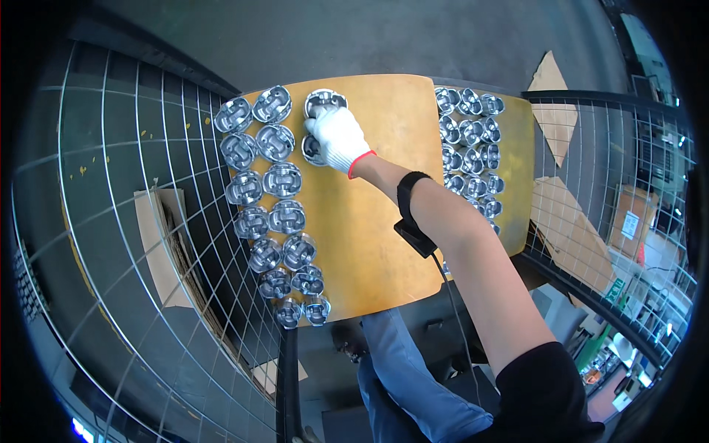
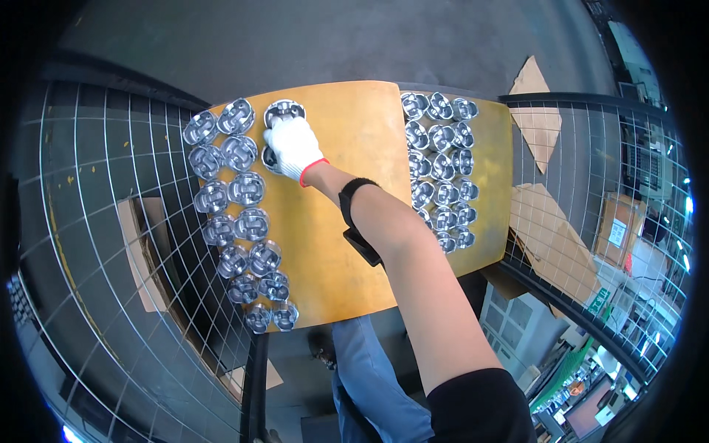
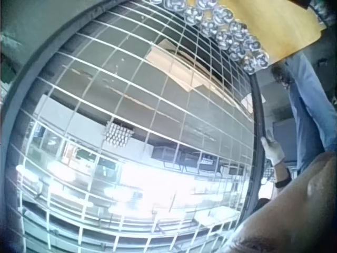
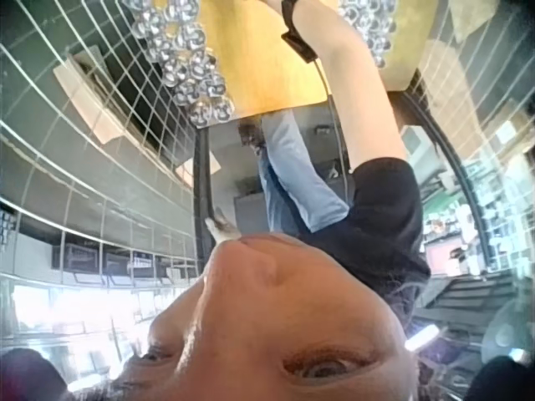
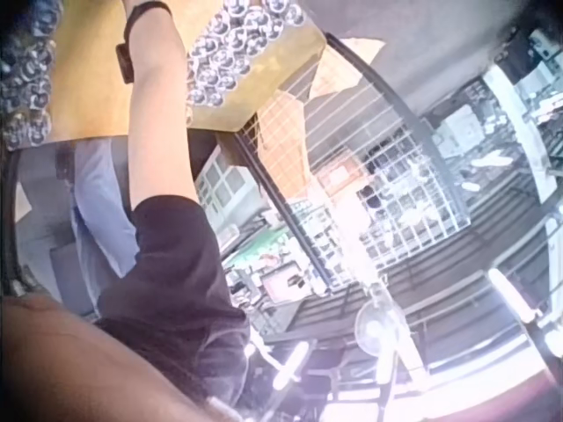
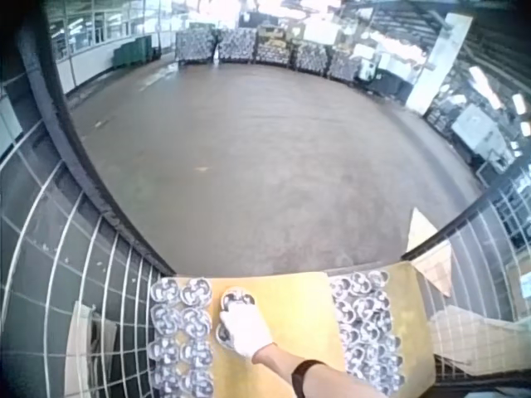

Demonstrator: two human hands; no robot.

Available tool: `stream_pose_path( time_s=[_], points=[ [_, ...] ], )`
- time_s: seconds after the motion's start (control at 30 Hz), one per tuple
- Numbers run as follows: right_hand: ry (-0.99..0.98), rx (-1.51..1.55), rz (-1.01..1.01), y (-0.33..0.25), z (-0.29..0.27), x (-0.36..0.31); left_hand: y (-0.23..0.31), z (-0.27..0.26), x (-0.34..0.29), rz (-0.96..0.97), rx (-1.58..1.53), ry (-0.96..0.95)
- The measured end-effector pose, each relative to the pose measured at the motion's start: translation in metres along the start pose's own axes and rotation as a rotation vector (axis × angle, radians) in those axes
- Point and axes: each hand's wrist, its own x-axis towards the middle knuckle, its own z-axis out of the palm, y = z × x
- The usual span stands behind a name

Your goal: Inspecting metal pistons at a workstation and organizing them into storage containers.

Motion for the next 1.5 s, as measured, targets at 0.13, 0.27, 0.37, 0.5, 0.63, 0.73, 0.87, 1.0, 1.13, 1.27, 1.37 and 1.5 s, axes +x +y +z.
stream_pose_path(
  time_s=[0.13, 0.27, 0.37, 0.5, 0.63, 0.73, 0.87, 1.0, 1.13, 1.27, 1.37, 1.5],
  points=[
    [-0.053, 0.002, 0.049, -0.008, -0.005, 0.023, 0.015, 0.027, -0.014, -0.108, 0.039, 0.078],
    [-0.129, 0.172, 0.23, -0.004, 0.006, 0.031, 0.026, 0.056, -0.021, 0.025, 0.184, 0.156],
    [0.065, -0.028, -0.159, -0.003, -0.007, 0.015, 0.047, 0.125, -0.047, 0.185, 0.15, 0.349],
    [0.066, 0.151, -0.068, -0.041, -0.043, -0.06, 0.051, 0.141, -0.056, 0.317, 0.02, 0.405],
    [-0.213, 0.267, 0.073, -0.08, -0.057, -0.217, 0.056, 0.134, -0.054, 0.201, 0.077, 0.432],
    [-0.468, 0.363, 0.333, -0.122, -0.088, -0.354, 0.034, 0.098, -0.028, 0.432, 0.312, 0.36],
    [-0.686, 0.274, 0.879, -0.155, -0.152, -0.534, 0.03, 0.105, -0.007, 0.4, 0.173, 0.171],
    [-0.668, 0.347, 1.211, -0.206, -0.203, -0.675, 0.044, 0.104, 0.013, 0.333, 0.353, 0.03],
    [-0.339, 0.441, 1.523, -0.287, -0.238, -0.792, 0.047, 0.093, 0.035, 0.109, 0.584, -0.292],
    [-0.041, 0.596, 1.833, -0.384, -0.259, -0.89, 0.011, 0.122, -0.07, 0.512, 1.215, -0.806],
    [0.228, 0.523, 1.913, -0.45, -0.245, -0.96, -0.054, 0.182, -0.121, 0.669, 1.581, -1.077],
    [0.489, 0.391, 2.269, -0.52, -0.276, -1.033, -0.199, 0.169, -0.246, 1.14, 1.814, -1.766]
  ],
)
